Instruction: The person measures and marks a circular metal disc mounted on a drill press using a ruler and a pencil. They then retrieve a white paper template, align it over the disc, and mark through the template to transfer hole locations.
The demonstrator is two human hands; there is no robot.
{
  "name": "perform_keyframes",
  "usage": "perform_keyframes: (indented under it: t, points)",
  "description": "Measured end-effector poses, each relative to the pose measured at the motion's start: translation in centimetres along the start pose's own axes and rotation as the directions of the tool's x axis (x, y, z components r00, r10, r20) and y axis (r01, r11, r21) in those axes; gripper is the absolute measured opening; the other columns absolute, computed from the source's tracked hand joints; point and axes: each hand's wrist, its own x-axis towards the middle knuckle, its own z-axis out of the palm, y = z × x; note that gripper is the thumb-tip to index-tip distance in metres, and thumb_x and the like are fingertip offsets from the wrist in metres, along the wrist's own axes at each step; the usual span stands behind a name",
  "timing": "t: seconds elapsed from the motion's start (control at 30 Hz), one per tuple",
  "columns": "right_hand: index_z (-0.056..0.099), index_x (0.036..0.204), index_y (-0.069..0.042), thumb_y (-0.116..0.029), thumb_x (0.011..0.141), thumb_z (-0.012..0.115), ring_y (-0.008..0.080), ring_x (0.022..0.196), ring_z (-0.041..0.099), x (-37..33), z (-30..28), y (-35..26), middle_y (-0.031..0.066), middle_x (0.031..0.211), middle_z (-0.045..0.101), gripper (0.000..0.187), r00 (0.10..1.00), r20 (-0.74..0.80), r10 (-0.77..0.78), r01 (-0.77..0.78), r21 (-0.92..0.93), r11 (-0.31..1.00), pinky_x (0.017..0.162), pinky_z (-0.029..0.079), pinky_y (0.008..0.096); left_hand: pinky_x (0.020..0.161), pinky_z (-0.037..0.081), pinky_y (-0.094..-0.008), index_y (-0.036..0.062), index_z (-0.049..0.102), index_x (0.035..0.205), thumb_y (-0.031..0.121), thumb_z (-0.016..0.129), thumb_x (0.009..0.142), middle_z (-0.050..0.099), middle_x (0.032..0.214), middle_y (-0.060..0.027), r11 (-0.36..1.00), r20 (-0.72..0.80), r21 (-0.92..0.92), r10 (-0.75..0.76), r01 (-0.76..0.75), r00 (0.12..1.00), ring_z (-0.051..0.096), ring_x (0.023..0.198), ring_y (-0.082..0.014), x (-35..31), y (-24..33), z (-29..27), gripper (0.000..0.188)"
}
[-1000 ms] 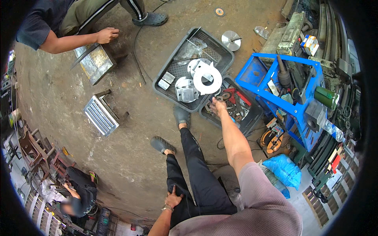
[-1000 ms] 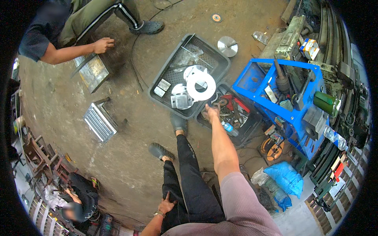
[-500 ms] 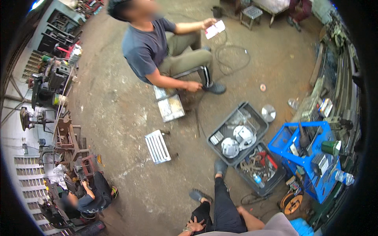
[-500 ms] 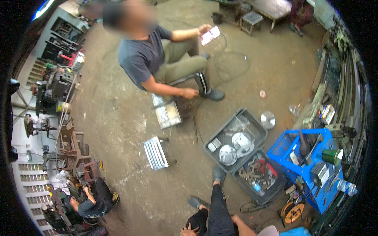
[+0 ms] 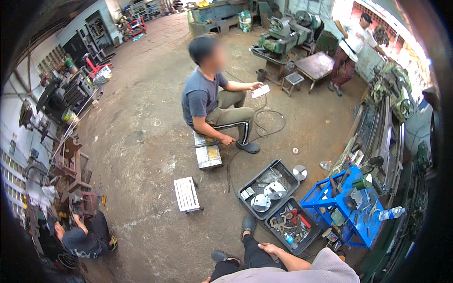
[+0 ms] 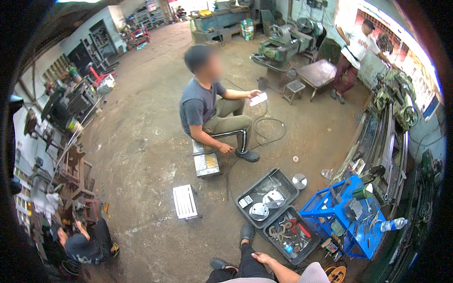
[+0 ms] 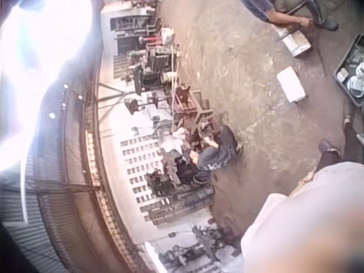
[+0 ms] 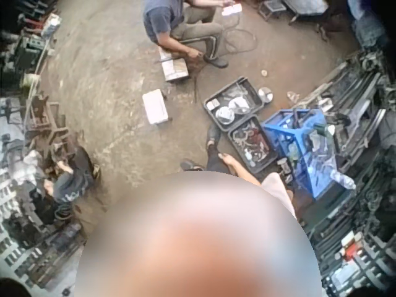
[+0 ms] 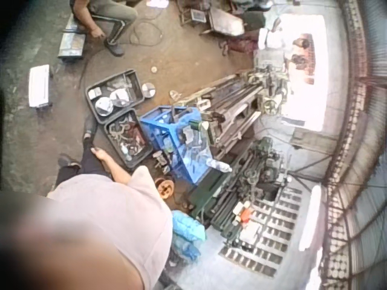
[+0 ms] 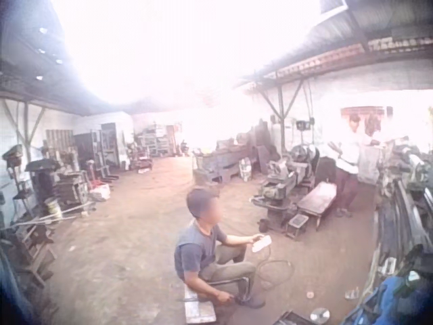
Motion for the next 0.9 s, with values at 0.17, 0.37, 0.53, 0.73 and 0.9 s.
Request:
perform_keyframes:
  t: [0.17, 0.37, 0.53, 0.73, 0.9]
  points:
    - [0.043, 0.147, -0.009, -0.065, 0.096, 0.039, 0.0322, 0.143, 0.034, 1.1, 7.6, -6.3, 0.0149, 0.153, 0.039, 0.076, 0.915, 0.404, 0.007, 0.238, -0.553, 0.799, 0.116, 0.028, 0.0462, 0.119, 0.021, -0.053, 0.0186, 0.047, 0.144, 0.041, 0.059, 0.093, 0.028, 0.158, -0.0162, 0.987, -0.074, -0.158, 0.026, -0.037, 0.997, 0.016, 0.148, -0.0393, -1.7, -7.0, 3.4, 0.057]
    - [0.047, 0.146, -0.019, -0.061, 0.095, 0.044, 0.0312, 0.147, 0.026, 1.0, 10.7, -12.8, 0.015, 0.159, 0.028, 0.065, 0.92, 0.359, -0.156, 0.367, -0.654, 0.661, 0.118, 0.024, 0.0432, 0.119, 0.021, -0.0516, 0.0189, 0.044, 0.146, 0.042, 0.058, 0.093, 0.026, 0.159, -0.0161, 0.906, -0.164, -0.411, 0.04, -0.105, 0.986, 0.015, 0.148, -0.0385, -3.3, -13.6, 8.1, 0.059]
    - [0.044, 0.146, -0.004, -0.064, 0.097, 0.04, 0.0264, 0.139, 0.039, -0.6, 13.8, -16.4, 0.0129, 0.15, 0.043, 0.078, 0.886, 0.446, -0.126, 0.225, -0.176, 0.958, 0.116, 0.026, 0.0357, 0.12, 0.021, -0.0504, 0.0192, 0.041, 0.147, 0.043, 0.058, 0.093, 0.024, 0.159, -0.016, 0.742, -0.272, -0.643, 0.009, -0.189, 0.962, 0.015, 0.149, -0.0378, -4.4, -16.3, 10.5, 0.061]
    - [0.043, 0.145, 0.001, -0.066, 0.097, 0.038, 0.0243, 0.135, 0.042, 0.4, 20.8, -24.0, 0.0117, 0.148, 0.046, 0.083, 0.879, 0.428, 0.209, -0.16, -0.146, 0.976, 0.114, 0.028, 0.0346, 0.12, 0.021, -0.0491, 0.0195, 0.038, 0.149, 0.044, 0.057, 0.094, 0.022, 0.16, -0.016, 0.483, -0.3, -0.85, -0.118, -0.209, 0.947, 0.015, 0.149, -0.037, -5.8, -20.4, 13.2, 0.063]
    - [0.043, 0.145, 0.0, -0.068, 0.095, 0.038, 0.0248, 0.134, 0.043, 5.3, 30.2, -32.3, 0.0119, 0.147, 0.047, 0.085, 0.84, 0.478, 0.257, -0.118, -0.302, 0.946, 0.114, 0.029, 0.0347, 0.12, 0.021, -0.0479, 0.0198, 0.036, 0.15, 0.045, 0.057, 0.094, 0.02, 0.161, -0.0159, 0.304, -0.236, -0.937, -0.192, -0.171, 0.953, 0.014, 0.149, -0.0363, -7.3, -24.1, 13.6, 0.065]
